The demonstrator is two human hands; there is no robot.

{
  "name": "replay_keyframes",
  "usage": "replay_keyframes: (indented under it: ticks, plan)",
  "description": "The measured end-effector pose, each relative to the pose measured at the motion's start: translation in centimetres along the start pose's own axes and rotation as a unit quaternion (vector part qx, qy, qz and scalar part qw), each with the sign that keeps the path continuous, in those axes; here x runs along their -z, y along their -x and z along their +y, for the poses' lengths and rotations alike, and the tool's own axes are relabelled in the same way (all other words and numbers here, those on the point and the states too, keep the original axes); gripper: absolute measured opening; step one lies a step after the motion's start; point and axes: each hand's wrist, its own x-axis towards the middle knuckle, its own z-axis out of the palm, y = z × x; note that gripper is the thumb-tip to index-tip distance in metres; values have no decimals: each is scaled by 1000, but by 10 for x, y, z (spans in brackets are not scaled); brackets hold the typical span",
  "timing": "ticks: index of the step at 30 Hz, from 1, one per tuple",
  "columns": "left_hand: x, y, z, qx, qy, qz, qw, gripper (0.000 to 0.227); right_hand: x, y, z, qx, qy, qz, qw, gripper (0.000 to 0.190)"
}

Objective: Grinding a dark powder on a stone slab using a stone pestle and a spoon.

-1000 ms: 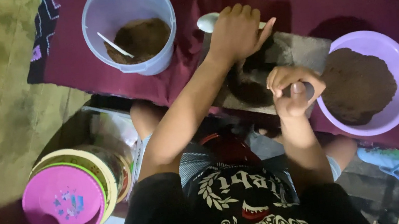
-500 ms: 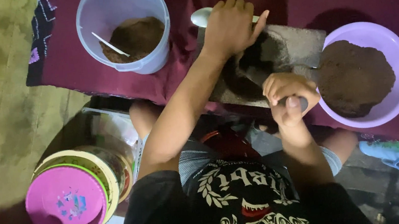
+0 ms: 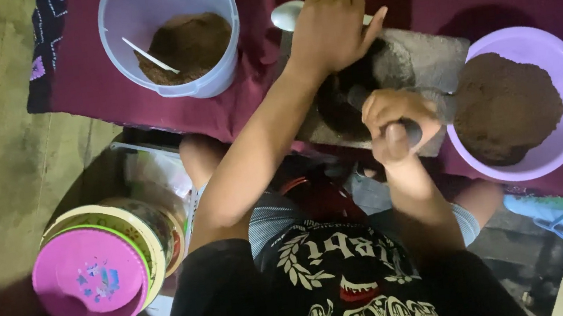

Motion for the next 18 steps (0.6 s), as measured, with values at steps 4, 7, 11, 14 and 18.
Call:
replay_keyframes:
  ticks: [4,7,11,14,18]
  plan:
    - [-7,-3,-7,-9,-9,0,1000,60,-9,8,26,-19,0,50,999,57]
    - [-8,-3,-5,-16,-15,-2,1000,61,-5,10,18,-5,-9,49,999,54]
    - [-1,-3,-2,-12,-25,-5,1000,59,2,15,12,14,-45,46,998,41]
    - [0,2,0,-13,-27,21,999,58,-2,15,-1,13,-43,47,998,50]
    - [3,5,-1,-11,-32,1,999,60,-3,4,-49,-25,-12,17,999,34]
